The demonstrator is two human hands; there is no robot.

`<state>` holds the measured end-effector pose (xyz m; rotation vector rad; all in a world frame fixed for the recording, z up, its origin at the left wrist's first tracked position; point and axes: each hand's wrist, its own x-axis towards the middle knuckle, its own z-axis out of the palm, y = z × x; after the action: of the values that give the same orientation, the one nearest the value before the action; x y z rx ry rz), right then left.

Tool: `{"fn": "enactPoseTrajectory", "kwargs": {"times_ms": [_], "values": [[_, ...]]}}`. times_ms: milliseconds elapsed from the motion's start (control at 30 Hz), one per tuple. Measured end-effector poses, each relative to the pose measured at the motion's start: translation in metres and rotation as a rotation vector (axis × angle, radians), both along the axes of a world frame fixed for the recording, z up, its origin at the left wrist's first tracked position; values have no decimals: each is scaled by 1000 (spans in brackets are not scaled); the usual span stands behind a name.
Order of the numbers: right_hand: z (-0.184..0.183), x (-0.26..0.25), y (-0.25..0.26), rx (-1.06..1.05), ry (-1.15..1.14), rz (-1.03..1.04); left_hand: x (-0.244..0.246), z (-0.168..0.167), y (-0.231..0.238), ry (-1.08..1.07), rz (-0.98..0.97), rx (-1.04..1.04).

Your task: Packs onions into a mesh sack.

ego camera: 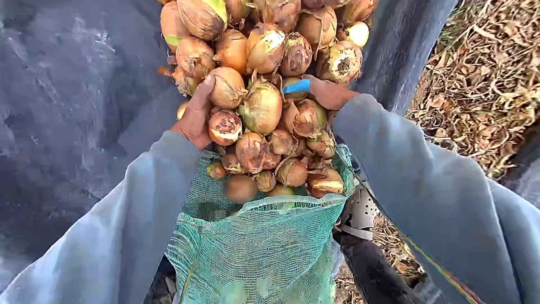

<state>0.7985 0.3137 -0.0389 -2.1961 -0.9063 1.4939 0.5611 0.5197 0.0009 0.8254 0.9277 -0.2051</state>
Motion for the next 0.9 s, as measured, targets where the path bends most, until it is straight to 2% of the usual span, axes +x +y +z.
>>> {"fn": "enactPoseTrajectory", "kwargs": {"times_ms": [67,133,167,267,400,467,533,567,600,633,700,767,833,900], "values": [[-16,-16,-6,-69,111,-121,-4,4,-5,45,-63,13],[-12,-42,0,-231,216,-366,-8,1,-10,81,-91,33],[-7,-50,-9,-246,248,-368,-12,2,-12,81,-109,32],[27,-78,-40,-180,349,-350,-31,24,-33,143,-179,-33],[97,-127,-40,-158,439,-309,-59,64,-79,189,-411,0],[129,-168,-60,-262,421,-272,-80,85,-102,155,-667,103],[159,-198,-88,-416,468,-30,-98,116,-111,144,-1018,127],[170,-200,-96,-440,487,76,-101,129,-109,107,-1120,150],[176,-196,-103,-411,468,118,-99,139,-101,81,-1120,195],[175,-187,-108,-344,410,72,-94,142,-88,85,-1046,299],[153,-157,-102,-177,263,-150,-77,124,-49,157,-809,648],[118,-128,-75,-96,121,-254,-58,79,-4,289,-655,935],[84,-109,-29,-97,16,-219,-42,27,29,370,-580,1080],[55,-106,14,-122,-104,-79,-25,-3,36,462,-594,1140]]}}
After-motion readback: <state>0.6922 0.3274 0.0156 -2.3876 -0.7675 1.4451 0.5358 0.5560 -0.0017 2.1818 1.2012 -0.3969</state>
